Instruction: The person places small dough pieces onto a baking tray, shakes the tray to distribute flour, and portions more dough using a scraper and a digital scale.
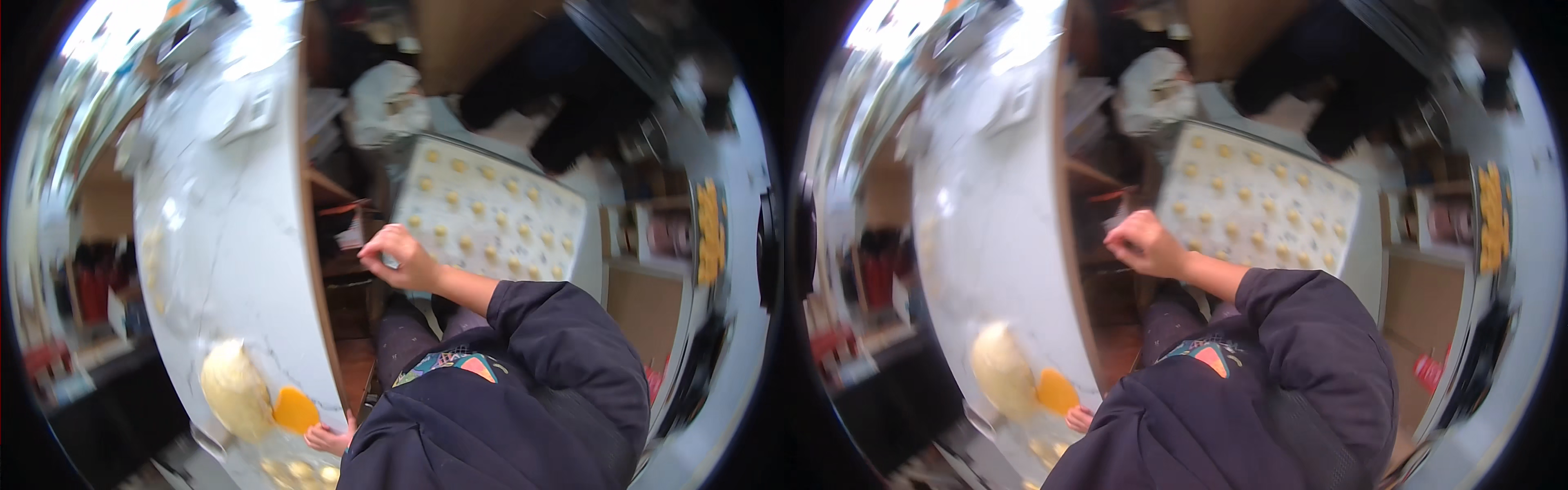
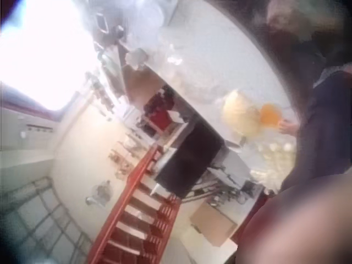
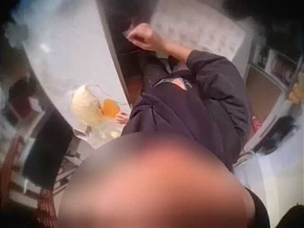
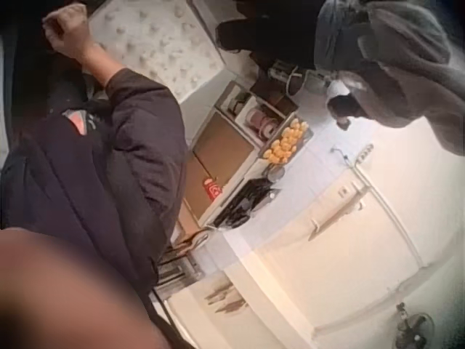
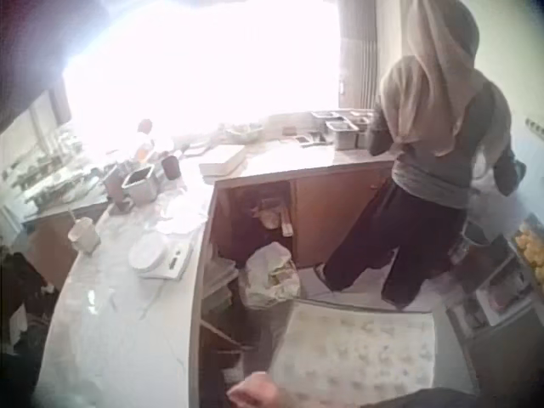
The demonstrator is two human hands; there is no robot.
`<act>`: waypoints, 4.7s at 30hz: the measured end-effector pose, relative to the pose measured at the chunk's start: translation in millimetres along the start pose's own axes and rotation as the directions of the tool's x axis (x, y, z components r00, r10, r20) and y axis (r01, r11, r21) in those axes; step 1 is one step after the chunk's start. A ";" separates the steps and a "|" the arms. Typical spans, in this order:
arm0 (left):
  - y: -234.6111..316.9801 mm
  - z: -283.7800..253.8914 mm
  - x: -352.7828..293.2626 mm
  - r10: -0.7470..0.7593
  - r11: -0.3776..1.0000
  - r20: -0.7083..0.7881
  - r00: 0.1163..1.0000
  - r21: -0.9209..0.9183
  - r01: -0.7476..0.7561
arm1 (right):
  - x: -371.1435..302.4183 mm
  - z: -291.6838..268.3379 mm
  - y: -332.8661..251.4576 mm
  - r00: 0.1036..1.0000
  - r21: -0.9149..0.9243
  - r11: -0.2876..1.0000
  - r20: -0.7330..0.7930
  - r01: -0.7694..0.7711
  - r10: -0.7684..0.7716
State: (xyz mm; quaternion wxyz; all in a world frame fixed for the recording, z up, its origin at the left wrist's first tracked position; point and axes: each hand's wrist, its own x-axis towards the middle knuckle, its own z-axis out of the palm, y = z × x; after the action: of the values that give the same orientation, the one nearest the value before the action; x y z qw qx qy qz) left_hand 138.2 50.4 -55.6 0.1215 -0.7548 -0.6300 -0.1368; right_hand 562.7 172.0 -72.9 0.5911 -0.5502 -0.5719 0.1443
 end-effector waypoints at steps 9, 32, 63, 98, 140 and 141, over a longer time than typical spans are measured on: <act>-75.0 -54.0 -10.3 -0.295 0.936 0.186 0.937 -0.138 0.322 | 90.9 341.7 -110.2 0.784 -0.412 0.796 0.608 0.444 -0.122; -144.7 -23.6 -41.0 -0.210 0.976 0.067 0.975 -0.052 0.214 | 165.2 635.6 -171.9 0.791 -0.281 0.889 0.597 0.362 -0.134; -80.0 -58.5 -47.9 -0.289 0.908 0.122 0.950 -0.280 0.312 | 6.5 259.3 -144.4 0.643 0.156 0.986 0.750 0.061 -0.158; -94.5 -59.5 -52.4 -0.299 0.902 0.113 0.947 -0.291 0.319 | 25.6 285.0 -140.8 0.640 0.041 0.988 0.758 0.148 -0.127; -81.4 -59.5 -43.5 -0.257 0.922 0.139 0.956 -0.263 0.286 | 55.1 245.2 -103.5 0.748 -0.134 0.919 0.630 0.370 -0.210; -84.6 -57.7 -42.5 -0.250 0.928 0.121 0.961 -0.253 0.273 | 60.2 268.3 -103.4 0.780 -0.128 0.913 0.573 0.386 -0.250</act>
State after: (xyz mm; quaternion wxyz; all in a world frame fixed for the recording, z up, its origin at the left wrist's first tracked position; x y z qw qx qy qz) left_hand 44.8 5.9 -16.0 -0.0282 -0.6787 -0.7054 -0.2024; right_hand 309.6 313.9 -27.1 0.3489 -0.4477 -0.8142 0.1224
